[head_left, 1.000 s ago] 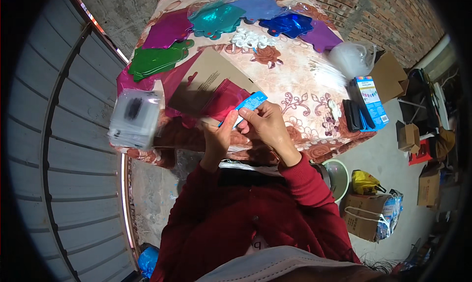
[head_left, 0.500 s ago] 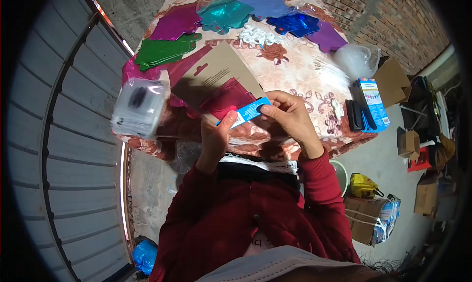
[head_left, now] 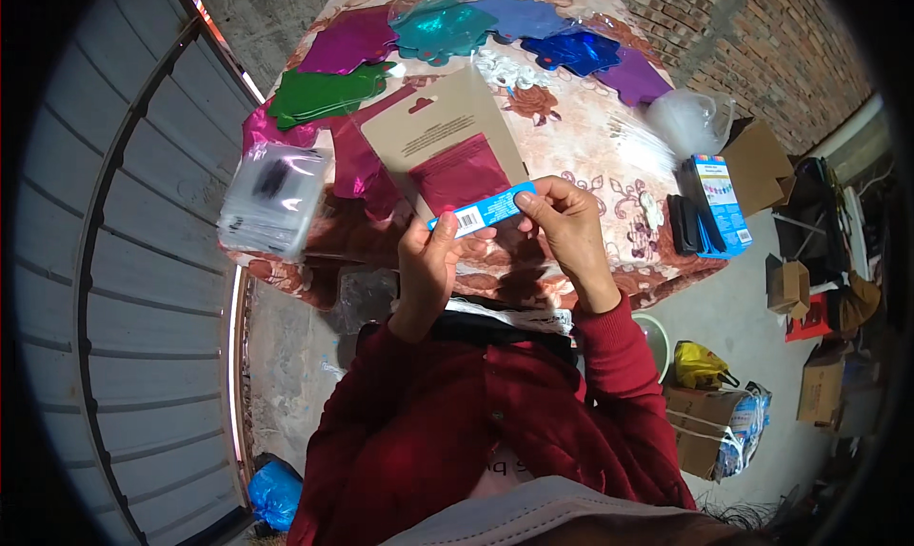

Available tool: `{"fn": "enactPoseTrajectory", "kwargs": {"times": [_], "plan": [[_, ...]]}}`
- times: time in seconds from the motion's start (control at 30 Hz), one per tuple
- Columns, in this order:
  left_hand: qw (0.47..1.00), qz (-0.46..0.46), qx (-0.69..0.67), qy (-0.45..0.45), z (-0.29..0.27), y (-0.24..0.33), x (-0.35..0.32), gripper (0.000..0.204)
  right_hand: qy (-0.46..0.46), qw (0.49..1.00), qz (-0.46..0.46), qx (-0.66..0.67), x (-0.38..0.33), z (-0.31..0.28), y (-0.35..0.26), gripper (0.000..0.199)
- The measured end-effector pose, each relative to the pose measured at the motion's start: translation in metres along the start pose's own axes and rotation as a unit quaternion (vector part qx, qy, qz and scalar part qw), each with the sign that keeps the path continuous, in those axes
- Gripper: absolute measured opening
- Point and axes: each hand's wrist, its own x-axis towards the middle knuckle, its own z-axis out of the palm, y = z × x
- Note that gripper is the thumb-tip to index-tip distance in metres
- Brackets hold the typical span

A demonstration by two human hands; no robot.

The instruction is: Packaging small items into pouches and folding colorful plastic sheets on a table.

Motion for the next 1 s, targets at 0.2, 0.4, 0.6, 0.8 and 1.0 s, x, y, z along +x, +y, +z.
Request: {"fn": "enactPoseTrajectory", "kwargs": {"times": [0.2, 0.4, 0.6, 0.8, 1.0], "plan": [[1.000, 0.014, 0.016, 0.001, -0.006, -0.008, 0.001, 0.028, 0.002, 1.000, 0.009, 0.021, 0.000, -0.001, 0.002, 0.009], [0.998, 0.013, -0.064, 0.012, 0.001, -0.017, -0.003, 0.031, 0.010, 0.999, 0.009, 0.029, 0.003, -0.007, 0.006, 0.008], [0.997, 0.001, -0.059, 0.042, 0.013, -0.013, -0.006, 0.031, 0.022, 0.998, 0.012, 0.051, 0.006, -0.010, 0.011, 0.008], [1.000, 0.001, -0.003, 0.006, 0.000, -0.023, -0.005, 0.031, 0.024, 0.999, 0.021, 0.036, 0.010, -0.015, 0.018, 0.009], [0.999, -0.004, 0.041, 0.020, -0.012, -0.029, 0.001, 0.033, 0.018, 0.999, 0.029, -0.003, 0.011, -0.015, 0.022, 0.012]]}}
